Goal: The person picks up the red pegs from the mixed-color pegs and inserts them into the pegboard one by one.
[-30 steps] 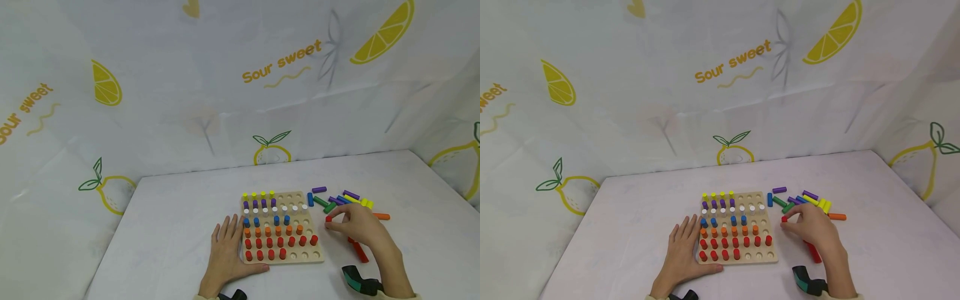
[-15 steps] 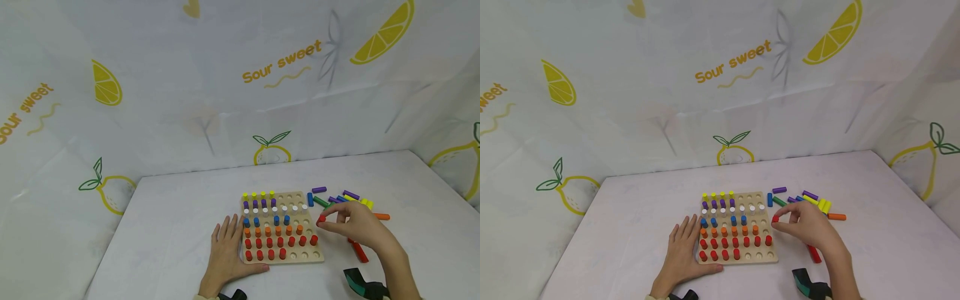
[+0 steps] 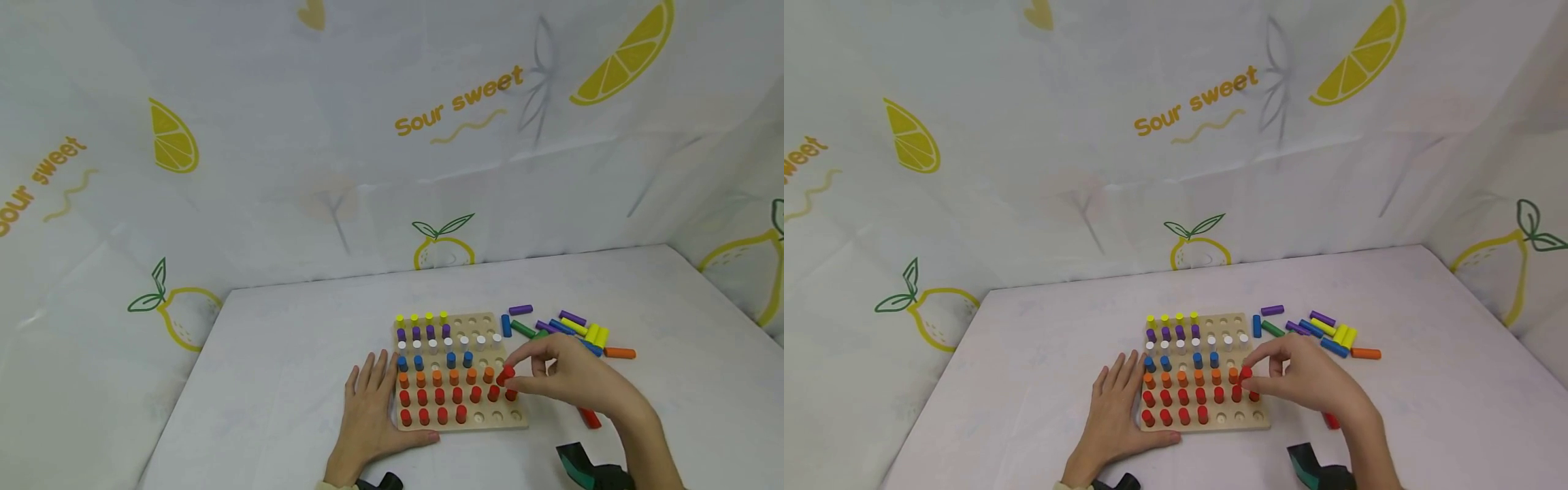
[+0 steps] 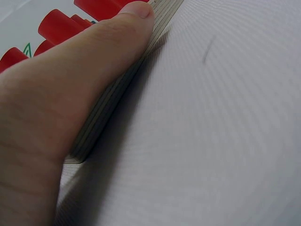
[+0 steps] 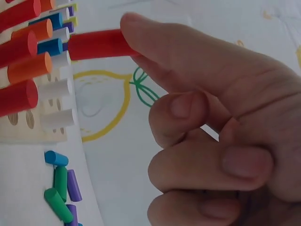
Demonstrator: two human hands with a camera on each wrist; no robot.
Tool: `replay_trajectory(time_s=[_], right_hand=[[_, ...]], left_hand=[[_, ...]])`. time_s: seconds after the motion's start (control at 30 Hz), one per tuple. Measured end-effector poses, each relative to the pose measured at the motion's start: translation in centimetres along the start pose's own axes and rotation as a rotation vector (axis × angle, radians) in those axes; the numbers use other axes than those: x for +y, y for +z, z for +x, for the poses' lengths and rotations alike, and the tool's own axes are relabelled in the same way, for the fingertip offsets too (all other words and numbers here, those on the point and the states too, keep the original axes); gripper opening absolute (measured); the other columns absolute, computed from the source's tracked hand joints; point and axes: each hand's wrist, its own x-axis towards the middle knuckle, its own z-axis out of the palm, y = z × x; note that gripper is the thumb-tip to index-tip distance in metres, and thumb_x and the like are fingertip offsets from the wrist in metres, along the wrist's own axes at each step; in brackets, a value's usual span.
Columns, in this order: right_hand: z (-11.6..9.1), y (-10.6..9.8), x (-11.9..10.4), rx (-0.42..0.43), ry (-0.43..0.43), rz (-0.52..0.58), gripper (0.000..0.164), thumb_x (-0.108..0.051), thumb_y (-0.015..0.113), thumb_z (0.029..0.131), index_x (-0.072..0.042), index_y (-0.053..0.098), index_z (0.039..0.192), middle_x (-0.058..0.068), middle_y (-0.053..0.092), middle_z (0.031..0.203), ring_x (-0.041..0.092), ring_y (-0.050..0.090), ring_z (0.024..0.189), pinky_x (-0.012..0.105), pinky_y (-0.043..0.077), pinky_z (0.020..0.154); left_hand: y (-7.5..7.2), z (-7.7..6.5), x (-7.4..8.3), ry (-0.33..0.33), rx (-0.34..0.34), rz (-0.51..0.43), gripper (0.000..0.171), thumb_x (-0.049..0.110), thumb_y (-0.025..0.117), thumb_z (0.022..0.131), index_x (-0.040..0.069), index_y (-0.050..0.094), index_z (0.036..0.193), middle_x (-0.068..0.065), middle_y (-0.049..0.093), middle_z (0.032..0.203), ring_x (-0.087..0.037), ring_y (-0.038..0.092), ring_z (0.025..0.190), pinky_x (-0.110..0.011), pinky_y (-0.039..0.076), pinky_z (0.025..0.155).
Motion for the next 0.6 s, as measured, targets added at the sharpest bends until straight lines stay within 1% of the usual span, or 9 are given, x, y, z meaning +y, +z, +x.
replay_trajectory(time_s=[0.07, 0.2, 0.37, 0.43, 0.6], right_hand=[[0.1, 0.2, -0.2, -0.041, -0.032, 0.010, 0.022, -0.028, 0.086, 0.082, -0.017, 0.080, 0.099, -0.006, 0.052, 0.064, 0.007, 0.049, 0.067, 0.021, 0.040, 0.051], [0.5, 0.7, -0.6, -0.123, -0.063, 0.017, 0.022, -0.032, 0.085, 0.083, -0.018, 0.081, 0.099, -0.009, 0.051, 0.063, 0.005, 0.048, 0.061, 0.021, 0.039, 0.050], [1.0, 1.3, -0.9, -0.217, -0.048, 0.078, 0.023, -0.030, 0.085, 0.083, -0.016, 0.081, 0.100, -0.009, 0.048, 0.061, 0.004, 0.046, 0.059, 0.022, 0.038, 0.051], [1.1, 1.6, -0.9, -0.241, -0.049, 0.102, 0.021, -0.027, 0.085, 0.083, -0.015, 0.081, 0.099, -0.009, 0.049, 0.061, 0.003, 0.046, 0.059, 0.021, 0.038, 0.051], [1.6, 2.4, -0.7, -0.273, -0.112, 0.128, 0.017, -0.021, 0.086, 0.082, -0.011, 0.082, 0.096, -0.007, 0.050, 0.056, 0.000, 0.043, 0.054, 0.019, 0.034, 0.047]], left_hand=[[0.0, 0.0, 0.0, -0.002, -0.001, -0.003, 0.132, 0.086, 0.076, 0.054, 0.019, 0.035, 0.161, -0.010, 0.038, 0.166, -0.037, 0.030, 0.155, -0.065, 0.023, 0.124], [0.0, 0.0, 0.0, 0.000, 0.001, -0.006, 0.132, 0.086, 0.076, 0.054, 0.019, 0.035, 0.161, -0.011, 0.038, 0.166, -0.037, 0.030, 0.155, -0.066, 0.023, 0.124], [0.0, 0.0, 0.0, 0.005, 0.005, -0.008, 0.132, 0.086, 0.076, 0.054, 0.019, 0.036, 0.160, -0.011, 0.039, 0.165, -0.038, 0.030, 0.155, -0.066, 0.023, 0.124], [0.0, 0.0, 0.0, 0.004, 0.003, -0.008, 0.132, 0.086, 0.076, 0.054, 0.019, 0.035, 0.160, -0.011, 0.039, 0.165, -0.037, 0.030, 0.155, -0.066, 0.023, 0.124], [0.0, 0.0, 0.0, -0.002, -0.004, -0.007, 0.131, 0.086, 0.076, 0.054, 0.020, 0.035, 0.161, -0.010, 0.038, 0.166, -0.037, 0.029, 0.156, -0.066, 0.023, 0.124]])
